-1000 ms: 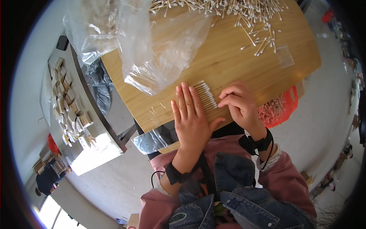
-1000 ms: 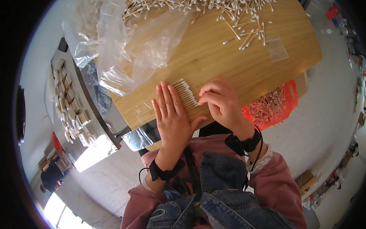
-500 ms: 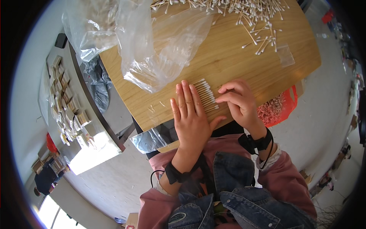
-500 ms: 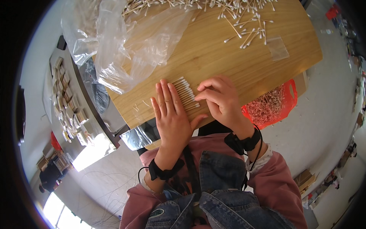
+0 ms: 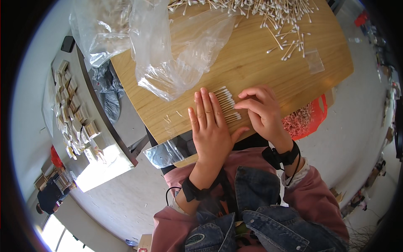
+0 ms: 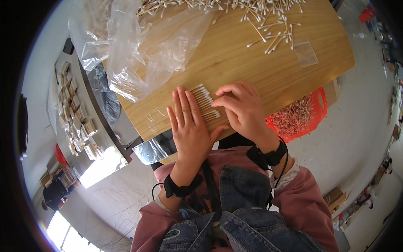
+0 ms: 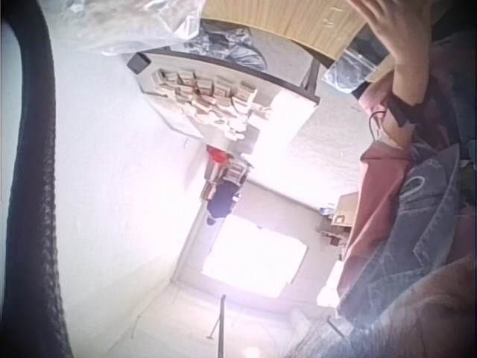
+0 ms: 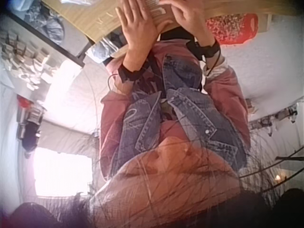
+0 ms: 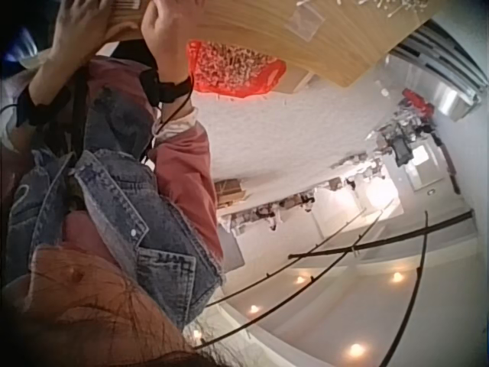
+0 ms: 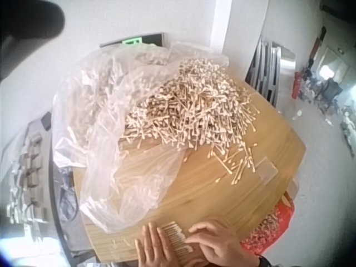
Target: Packaging cotton swabs into small retail plastic bags at a low table.
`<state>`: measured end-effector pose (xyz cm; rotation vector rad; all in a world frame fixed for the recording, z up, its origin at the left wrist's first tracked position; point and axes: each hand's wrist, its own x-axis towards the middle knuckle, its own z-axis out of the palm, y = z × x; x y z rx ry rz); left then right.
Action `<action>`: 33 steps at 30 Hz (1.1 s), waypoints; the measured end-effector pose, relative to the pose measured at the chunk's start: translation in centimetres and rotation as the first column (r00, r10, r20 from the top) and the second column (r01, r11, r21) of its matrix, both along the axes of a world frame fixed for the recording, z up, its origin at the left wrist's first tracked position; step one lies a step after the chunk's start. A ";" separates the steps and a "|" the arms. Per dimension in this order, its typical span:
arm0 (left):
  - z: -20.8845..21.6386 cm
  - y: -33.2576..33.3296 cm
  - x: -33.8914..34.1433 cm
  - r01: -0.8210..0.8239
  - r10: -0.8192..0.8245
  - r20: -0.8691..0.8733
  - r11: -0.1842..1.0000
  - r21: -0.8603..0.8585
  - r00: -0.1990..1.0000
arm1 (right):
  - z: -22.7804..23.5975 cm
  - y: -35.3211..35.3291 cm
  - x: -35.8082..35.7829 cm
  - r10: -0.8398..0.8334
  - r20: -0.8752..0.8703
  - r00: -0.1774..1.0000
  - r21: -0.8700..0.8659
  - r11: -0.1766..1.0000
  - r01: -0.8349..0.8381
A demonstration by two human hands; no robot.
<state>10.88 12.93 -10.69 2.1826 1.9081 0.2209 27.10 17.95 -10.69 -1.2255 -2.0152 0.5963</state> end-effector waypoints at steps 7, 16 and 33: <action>0.0 0.1 0.0 -0.002 0.002 0.010 1.000 0.010 1.000 | 0.3 0.3 -0.1 0.005 -0.017 1.000 -0.044 0.999 -0.006; -0.1 0.0 0.0 -0.009 0.009 0.021 1.000 0.006 1.000 | -0.4 1.3 -0.9 -0.016 -0.011 1.000 0.027 1.000 0.016; -0.2 0.0 0.0 -0.010 0.009 0.025 1.000 0.023 1.000 | -0.2 1.3 -0.9 -0.018 0.016 1.000 0.041 0.999 0.017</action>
